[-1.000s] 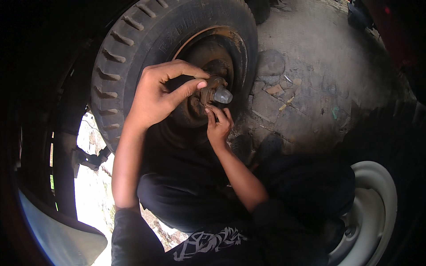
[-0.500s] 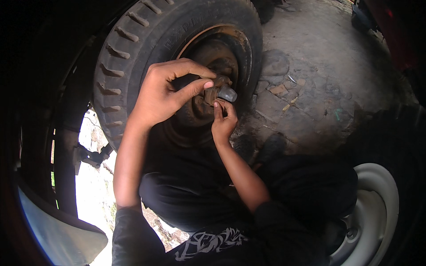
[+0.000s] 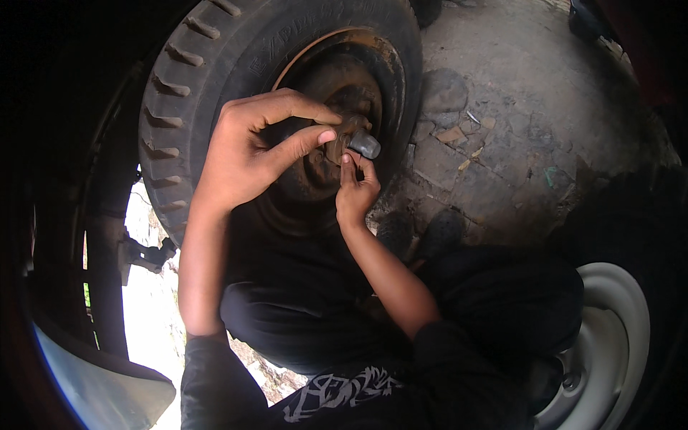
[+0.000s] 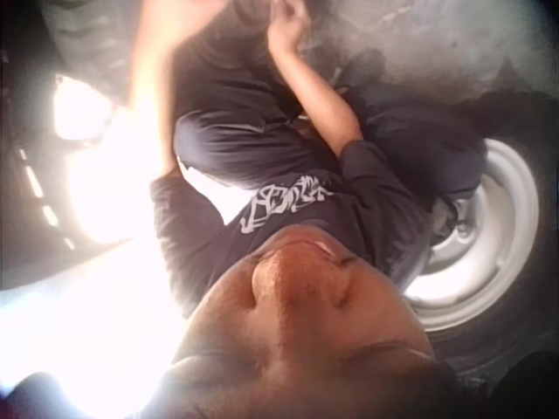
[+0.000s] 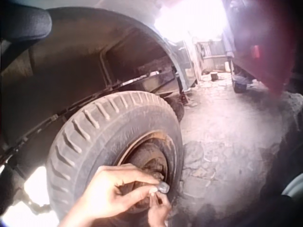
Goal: The person sits on the ground and uses their hands to manipulate a small metal clip on the wheel hub of a vehicle. They repeatedly adjust and press the clip into place around the axle nut.
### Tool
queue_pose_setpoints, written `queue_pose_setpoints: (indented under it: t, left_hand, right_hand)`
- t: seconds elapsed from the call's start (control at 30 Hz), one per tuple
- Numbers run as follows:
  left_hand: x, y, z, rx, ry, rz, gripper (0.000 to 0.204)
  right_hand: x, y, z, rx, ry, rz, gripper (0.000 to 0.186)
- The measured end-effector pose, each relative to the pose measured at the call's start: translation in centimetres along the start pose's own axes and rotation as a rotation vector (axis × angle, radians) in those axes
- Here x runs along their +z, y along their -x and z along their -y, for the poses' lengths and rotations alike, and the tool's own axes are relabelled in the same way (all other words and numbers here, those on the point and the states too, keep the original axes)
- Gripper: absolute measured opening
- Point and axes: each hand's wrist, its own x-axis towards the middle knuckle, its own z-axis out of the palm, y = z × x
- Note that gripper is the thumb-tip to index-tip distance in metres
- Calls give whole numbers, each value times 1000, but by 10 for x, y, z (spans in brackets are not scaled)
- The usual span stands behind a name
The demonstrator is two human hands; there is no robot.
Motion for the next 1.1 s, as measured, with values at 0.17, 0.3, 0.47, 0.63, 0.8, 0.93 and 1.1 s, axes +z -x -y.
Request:
queue_pose_setpoints:
  t: [0.17,0.3,0.47,0.63,0.8,0.93,1.1]
  left_hand:
    - [-5,0,0,-59,30,11,17]
    - [-2,1,7,-7,-20,-13,16]
    - [-11,-1,-4,-75,9,19,17]
    - [-8,3,2,-28,-8,1,17]
    - [-8,0,0,-41,7,-2,17]
    - [-8,0,3,-17,-9,-52,17]
    - [-9,3,2,-29,-11,-7,16]
  right_hand:
    - [3,6,2,38,-15,10,15]
    - [11,2,12,124,-56,-49,16]
    - [9,10,11,178,-156,28,19]
    - [17,2,22,226,-145,-89,16]
    - [0,9,8,105,-83,29,14]
    - [-9,-1,4,-434,324,43,9]
    - [3,-16,36,-689,629,80,11]
